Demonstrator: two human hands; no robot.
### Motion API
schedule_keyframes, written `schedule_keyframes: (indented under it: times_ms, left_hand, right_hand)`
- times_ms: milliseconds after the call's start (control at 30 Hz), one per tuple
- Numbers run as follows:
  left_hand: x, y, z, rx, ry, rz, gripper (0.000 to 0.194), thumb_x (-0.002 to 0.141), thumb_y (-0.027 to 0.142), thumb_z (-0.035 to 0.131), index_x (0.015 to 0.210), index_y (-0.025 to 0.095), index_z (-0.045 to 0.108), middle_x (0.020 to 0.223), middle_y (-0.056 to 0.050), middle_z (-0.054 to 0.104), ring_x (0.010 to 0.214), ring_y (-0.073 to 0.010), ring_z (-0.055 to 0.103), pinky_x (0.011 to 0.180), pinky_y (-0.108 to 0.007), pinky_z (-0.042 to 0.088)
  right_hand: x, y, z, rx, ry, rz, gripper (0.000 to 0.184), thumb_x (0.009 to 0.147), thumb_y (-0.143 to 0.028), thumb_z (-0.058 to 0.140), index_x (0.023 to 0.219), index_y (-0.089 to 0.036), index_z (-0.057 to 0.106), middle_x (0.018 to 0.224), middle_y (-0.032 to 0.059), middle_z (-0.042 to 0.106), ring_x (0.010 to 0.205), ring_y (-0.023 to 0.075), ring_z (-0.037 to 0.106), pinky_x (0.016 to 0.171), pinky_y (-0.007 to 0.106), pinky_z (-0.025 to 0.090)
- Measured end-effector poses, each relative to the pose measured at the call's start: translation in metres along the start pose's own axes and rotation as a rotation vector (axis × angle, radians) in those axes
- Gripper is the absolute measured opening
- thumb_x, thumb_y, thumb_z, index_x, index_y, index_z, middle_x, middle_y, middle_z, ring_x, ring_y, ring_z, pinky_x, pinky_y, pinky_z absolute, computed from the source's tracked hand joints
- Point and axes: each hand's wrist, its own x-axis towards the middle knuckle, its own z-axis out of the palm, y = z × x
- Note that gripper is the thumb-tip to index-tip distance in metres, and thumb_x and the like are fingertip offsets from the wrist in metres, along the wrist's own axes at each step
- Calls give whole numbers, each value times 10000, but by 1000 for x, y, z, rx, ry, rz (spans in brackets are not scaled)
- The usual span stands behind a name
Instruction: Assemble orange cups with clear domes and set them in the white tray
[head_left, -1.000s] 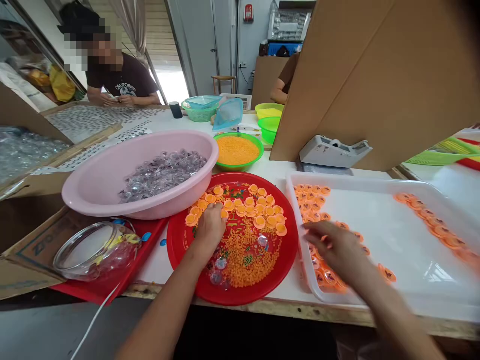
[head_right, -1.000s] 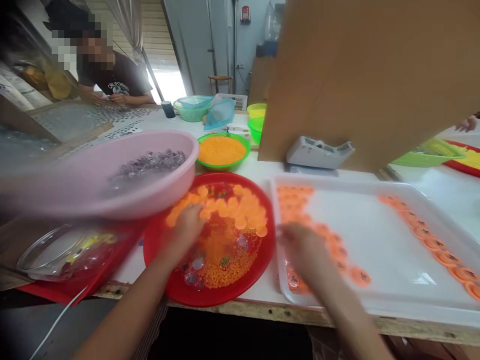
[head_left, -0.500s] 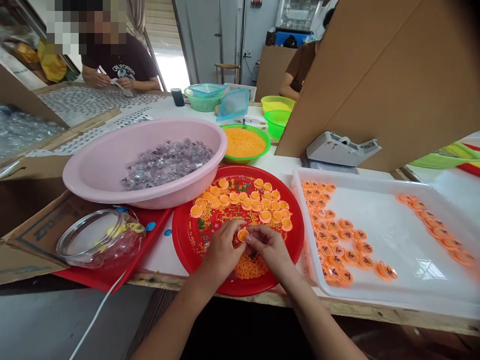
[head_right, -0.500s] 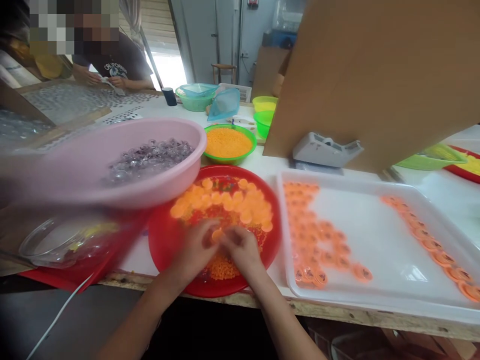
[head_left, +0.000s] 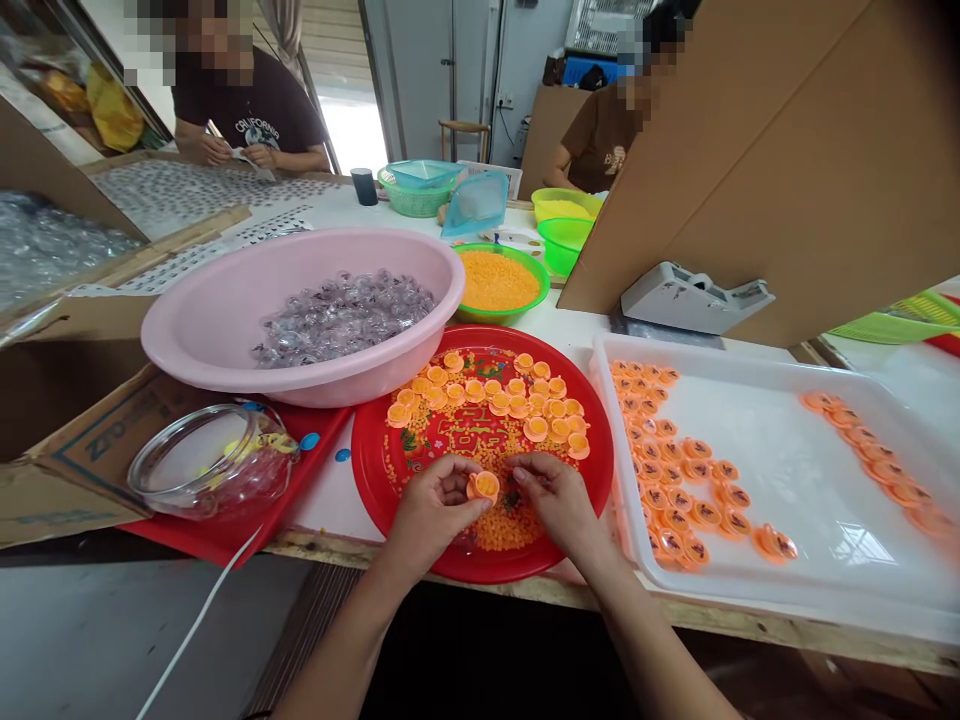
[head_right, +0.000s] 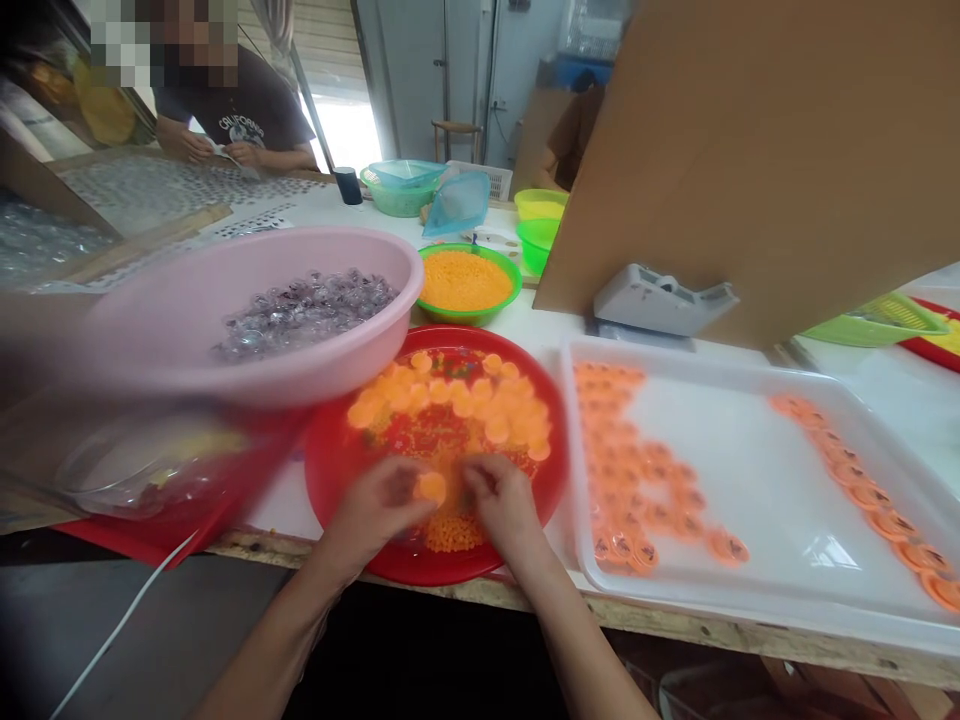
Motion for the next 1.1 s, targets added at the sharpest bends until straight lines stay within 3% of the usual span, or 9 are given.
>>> schedule_keyframes:
  times_ms: [167,267,400,500,633,767,867,967,1100]
  left_hand:
    - [-2,-4,3,-73,-23,-34,268,592,158,787,785,180,603,721,30,660,681,-118,628,629,-198,507]
    - [-4,6,-2,-175,-87,-144,262,635,248,799,776,171,591,730,25,648,657,-111,622,615,-207,523]
    - [-1,20,-22,-287,-1,-216,267,664,312,796,754,155,599,718,13,645,641,-124,635,592,-230,554]
    - [2,24,-42,-365,127,-168,316,663,247,803,927,160,653,842,-18,686,768,-153,671,663,-238,577]
    - [1,18,-57,-451,203,-173,315,695,192,775,987,120,680,888,-55,698,817,-164,676,717,-245,587]
    - [-3,9,-50,-559,162,-205,206,702,173,768,881,132,674,853,-38,700,798,-180,692,762,-318,598]
    - [-6,7,-37,-635,98,-261,180,770,214,719,928,144,671,907,-52,706,847,-205,700,805,-365,592]
    - [-7,8,-24,-676,66,-289,148,840,194,638,971,140,680,980,-68,704,902,-199,693,820,-329,585]
    - [-5,8,-12,-676,42,-307,113,850,111,596,912,131,688,958,-61,708,896,-167,687,806,-267,578]
  right_hand:
    - [-7,-6,5,174,-179,85,277,729,-390,690,900,-172,708,717,30,672,619,159,595,589,288,490]
    - [1,-14,11,153,-187,65,214,710,-346,703,828,-169,720,679,18,674,583,145,585,568,273,473]
    - [22,-28,21,-73,-193,-156,141,795,-206,594,836,-189,727,765,26,704,685,162,622,658,291,491]
    - [28,-32,31,-363,-131,-352,199,773,-68,558,807,-187,714,825,44,695,786,179,621,761,309,475]
    - [14,-24,42,-660,-340,-408,243,708,-37,626,870,-202,701,846,43,647,780,178,591,715,268,452]
    - [-1,-10,39,-682,-328,-448,257,765,-43,588,942,-207,676,876,39,606,792,165,575,701,244,433]
    - [-2,-2,26,-633,-278,-401,217,749,9,559,783,-185,651,796,20,580,735,145,561,674,232,418]
    - [0,3,12,-622,-212,-343,191,736,6,556,672,-172,579,723,9,554,664,140,530,624,236,402]
    - [-1,-2,8,-619,-197,-364,165,742,-16,559,723,-179,573,766,16,564,693,147,532,643,242,413]
